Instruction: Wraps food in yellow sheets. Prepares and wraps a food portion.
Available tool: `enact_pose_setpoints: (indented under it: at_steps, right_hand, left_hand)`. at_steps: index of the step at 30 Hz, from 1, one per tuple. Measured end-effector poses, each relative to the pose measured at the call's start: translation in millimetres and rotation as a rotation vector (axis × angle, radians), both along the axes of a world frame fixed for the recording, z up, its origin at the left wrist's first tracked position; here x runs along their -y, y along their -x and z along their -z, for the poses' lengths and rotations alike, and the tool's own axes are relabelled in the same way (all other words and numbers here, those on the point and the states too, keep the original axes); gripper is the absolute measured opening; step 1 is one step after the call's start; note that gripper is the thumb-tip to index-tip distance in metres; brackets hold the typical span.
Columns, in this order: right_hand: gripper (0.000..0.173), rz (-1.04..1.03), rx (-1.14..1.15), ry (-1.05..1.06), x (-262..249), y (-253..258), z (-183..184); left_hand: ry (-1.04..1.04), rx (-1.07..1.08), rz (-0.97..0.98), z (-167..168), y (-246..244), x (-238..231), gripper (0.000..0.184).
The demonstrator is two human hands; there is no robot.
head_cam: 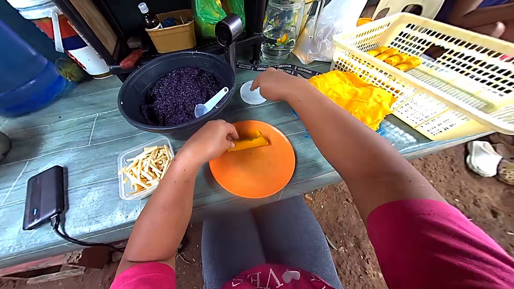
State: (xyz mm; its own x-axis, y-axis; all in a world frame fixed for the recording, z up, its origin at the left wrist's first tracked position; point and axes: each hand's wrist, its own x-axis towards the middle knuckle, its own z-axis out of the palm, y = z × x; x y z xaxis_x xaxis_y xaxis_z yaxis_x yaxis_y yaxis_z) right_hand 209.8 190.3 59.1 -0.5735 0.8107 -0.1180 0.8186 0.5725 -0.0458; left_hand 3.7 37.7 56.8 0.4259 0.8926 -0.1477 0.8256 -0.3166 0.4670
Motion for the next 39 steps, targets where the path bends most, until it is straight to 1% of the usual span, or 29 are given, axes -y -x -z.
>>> enact_pose_setpoints:
  at_steps: [2,6,7,9,10,12,13,16,19,23,24,26,27,30,33,37,39]
  right_hand:
    - [0.042,0.021,0.066,0.002,-10.4,6.6,8.9]
    - [0.029,0.111,0.075,0.029,-10.7,14.1,16.4]
    - [0.031,0.135,0.06,0.016,-7.8,15.4,14.0]
    - [0.037,0.152,-0.012,-0.044,3.0,16.3,5.1]
    - [0.037,0.142,-0.063,-0.077,12.1,16.4,-0.2]
    - [0.033,0.074,-0.166,-0.081,38.8,16.8,-11.0]
    - [0.031,0.018,-0.212,-0.045,53.8,17.2,-14.9]
    - [0.032,-0.164,-0.244,0.147,90.3,22.6,-19.5]
    - [0.032,-0.239,-0.216,0.246,102.4,32.9,-13.8]
    - [0.027,-0.25,-0.212,0.28,96.8,40.4,1.8]
    - [0.023,-0.246,-0.206,0.281,96.5,41.9,5.1]
    - [0.022,-0.272,-0.192,0.261,94.7,42.8,11.1]
    - [0.022,-0.285,-0.199,0.256,94.1,41.3,11.1]
    - [0.032,-0.278,-0.166,0.25,98.1,31.9,2.2]
    - [0.031,-0.269,-0.072,0.249,102.3,24.6,2.3]
    - [0.036,-0.193,-0.126,0.257,100.9,10.3,5.5]
    - [0.038,-0.175,-0.112,0.266,100.6,4.9,7.6]
  left_hand:
    - [0.02,0.031,-0.039,-0.3,-0.1,0.3,0.026]
    - [0.059,0.073,-0.098,-1.0,-0.5,1.6,0.04]
    - [0.065,0.079,-0.103,-1.3,-0.5,1.5,0.043]
    - [0.081,0.088,-0.12,-1.9,-0.6,0.9,0.046]
    - [0.088,0.09,-0.133,-1.8,-0.8,0.6,0.046]
    - [0.085,0.105,-0.15,0.9,-0.5,-0.8,0.046]
    - [0.077,0.111,-0.15,2.8,0.2,-1.8,0.046]
    - [0.042,0.114,-0.151,6.5,0.8,-3.7,0.045]
    - [0.01,0.087,-0.164,5.0,-0.4,-3.8,0.042]
    - [-0.021,0.035,-0.163,3.9,-2.1,-3.4,0.039]
    - [-0.028,0.029,-0.161,3.2,-2.5,-2.6,0.037]
    - [-0.032,0.019,-0.153,1.4,-3.4,-1.1,0.034]
    - [-0.029,0.015,-0.149,0.9,-3.6,-1.1,0.033]
    - [-0.021,0.005,-0.149,0.6,-3.7,-1.0,0.03]
    - [-0.008,-0.006,-0.153,-1.1,-4.4,-0.1,0.024]
    - [-0.017,-0.005,-0.146,-0.4,-4.1,-0.2,0.02]
    - [-0.011,-0.011,-0.148,-1.2,-4.6,0.4,0.019]
